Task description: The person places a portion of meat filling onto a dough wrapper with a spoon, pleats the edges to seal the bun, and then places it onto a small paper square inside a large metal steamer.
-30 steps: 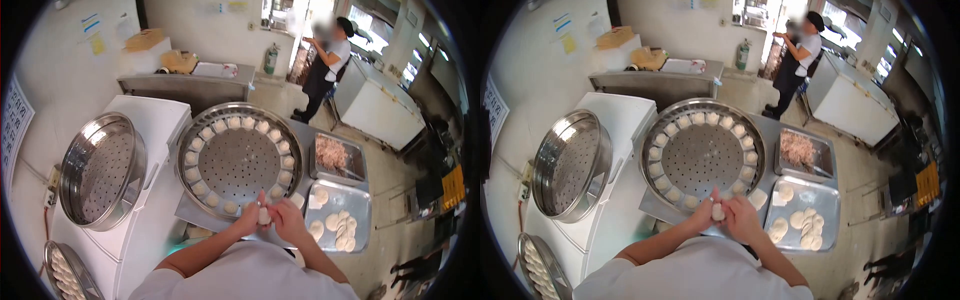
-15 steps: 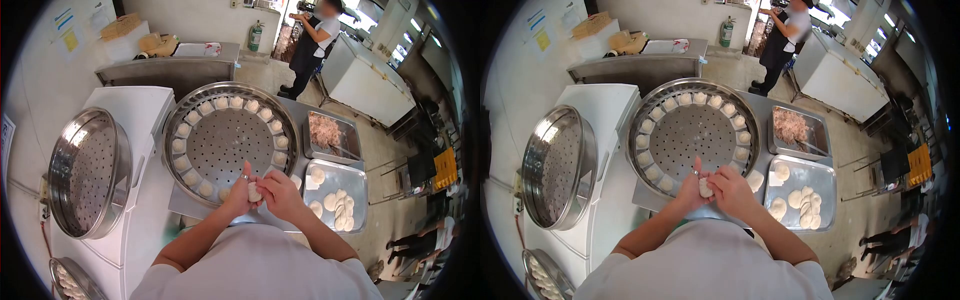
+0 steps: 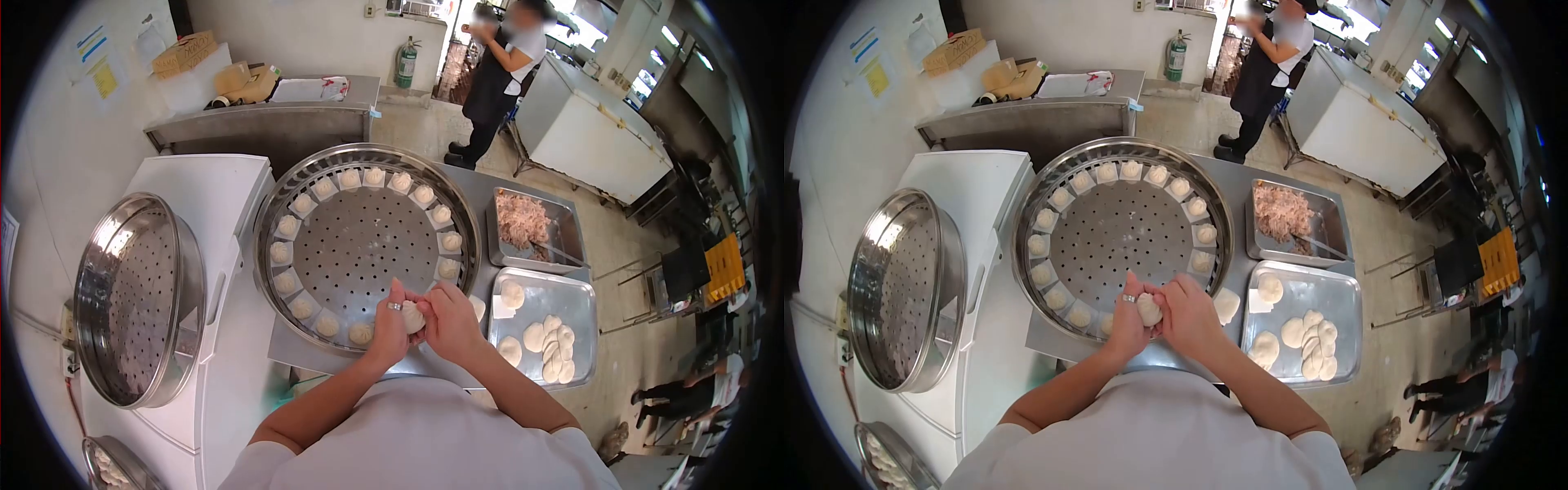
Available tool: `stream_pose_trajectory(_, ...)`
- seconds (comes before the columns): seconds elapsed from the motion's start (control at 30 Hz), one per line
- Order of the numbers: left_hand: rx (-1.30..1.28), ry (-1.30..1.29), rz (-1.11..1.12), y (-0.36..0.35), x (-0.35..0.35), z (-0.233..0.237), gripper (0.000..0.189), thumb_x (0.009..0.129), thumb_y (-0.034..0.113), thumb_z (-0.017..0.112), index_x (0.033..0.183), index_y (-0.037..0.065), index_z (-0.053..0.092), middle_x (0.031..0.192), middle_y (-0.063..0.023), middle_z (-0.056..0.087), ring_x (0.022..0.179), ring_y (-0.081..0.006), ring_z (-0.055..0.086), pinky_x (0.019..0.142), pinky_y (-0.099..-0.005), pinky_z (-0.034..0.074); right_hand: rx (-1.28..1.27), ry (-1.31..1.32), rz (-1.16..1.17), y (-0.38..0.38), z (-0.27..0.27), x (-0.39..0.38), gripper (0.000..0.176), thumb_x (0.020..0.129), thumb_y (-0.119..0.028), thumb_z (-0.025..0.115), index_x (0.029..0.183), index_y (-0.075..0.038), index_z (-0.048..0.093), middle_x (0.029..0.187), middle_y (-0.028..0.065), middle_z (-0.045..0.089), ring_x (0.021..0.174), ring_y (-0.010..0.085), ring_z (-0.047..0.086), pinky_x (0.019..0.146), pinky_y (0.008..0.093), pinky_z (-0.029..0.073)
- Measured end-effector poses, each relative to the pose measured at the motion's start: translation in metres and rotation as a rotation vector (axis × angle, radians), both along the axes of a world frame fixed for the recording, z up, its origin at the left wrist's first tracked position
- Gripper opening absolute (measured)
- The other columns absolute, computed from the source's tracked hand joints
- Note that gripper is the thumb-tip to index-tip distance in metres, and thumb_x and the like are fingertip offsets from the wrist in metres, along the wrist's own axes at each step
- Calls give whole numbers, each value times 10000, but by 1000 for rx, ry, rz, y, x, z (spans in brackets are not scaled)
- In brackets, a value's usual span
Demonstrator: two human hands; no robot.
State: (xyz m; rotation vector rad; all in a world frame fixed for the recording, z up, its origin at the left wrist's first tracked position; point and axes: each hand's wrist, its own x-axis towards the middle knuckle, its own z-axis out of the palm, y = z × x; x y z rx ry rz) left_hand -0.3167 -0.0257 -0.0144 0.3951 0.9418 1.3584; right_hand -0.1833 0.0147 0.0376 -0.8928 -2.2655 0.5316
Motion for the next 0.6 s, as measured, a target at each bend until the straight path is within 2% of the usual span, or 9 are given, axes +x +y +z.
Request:
stream_pose_trajectory(0.13, -28, -48, 5, 5, -1, 1, 729, 997, 775, 359, 868, 104, 613, 705, -26, 617, 506, -143, 569, 398, -286, 408, -128, 87, 3, 2, 5, 0, 108, 953, -108, 659, 979, -3, 658, 899, 157, 597, 800, 368, 620, 699, 445, 510)
stream_pose_trajectory(0.23, -66, 10, 38, 7, -3, 2, 754, 1020, 745, 335, 895, 51, 598, 663, -50, 599, 450, -133, 548, 360, -264, 383, -355, 121, 73, 7, 9, 9, 112, 952, -101, 663, 981, 7, 676, 877, 151, 606, 789, 357, 629, 697, 429, 510)
stream_pose_trajectory(0.33, -30, 49, 12, 6, -2, -7, 772, 1024, 745, 315, 901, 36, 594, 650, -55, 596, 435, -128, 541, 346, -255, 368, -450, 71, 65, 4, 21, 10, 126, 955, -108, 659, 990, 9, 691, 869, 154, 616, 797, 350, 634, 705, 429, 508)
stream_pose_trajectory(0.43, 34, 108, -20, 4, 1, -14, 776, 1023, 748, 311, 909, 37, 601, 662, -58, 604, 440, -134, 547, 352, -257, 374, -300, 75, 22, 0, 8, 8, 92, 946, -71, 672, 961, 17, 691, 831, 141, 614, 724, 290, 610, 649, 384, 482)
stream_pose_trajectory(0.53, 10, 87, -57, 2, 3, -19, 781, 1021, 752, 298, 916, 42, 606, 671, -68, 612, 442, -151, 553, 348, -276, 372, -298, 83, 10, -3, -3, 10, 91, 936, -74, 681, 940, 16, 691, 793, 138, 602, 723, 294, 609, 651, 391, 479)
stream_pose_trajectory(0.6, -52, -39, -99, 3, -1, -28, 796, 1006, 775, 298, 943, 52, 625, 726, -73, 638, 525, -172, 606, 406, -301, 437, -357, 58, 46, -2, -4, 18, 174, 920, -102, 703, 1066, -9, 684, 979, 160, 610, 844, 333, 620, 725, 404, 517)
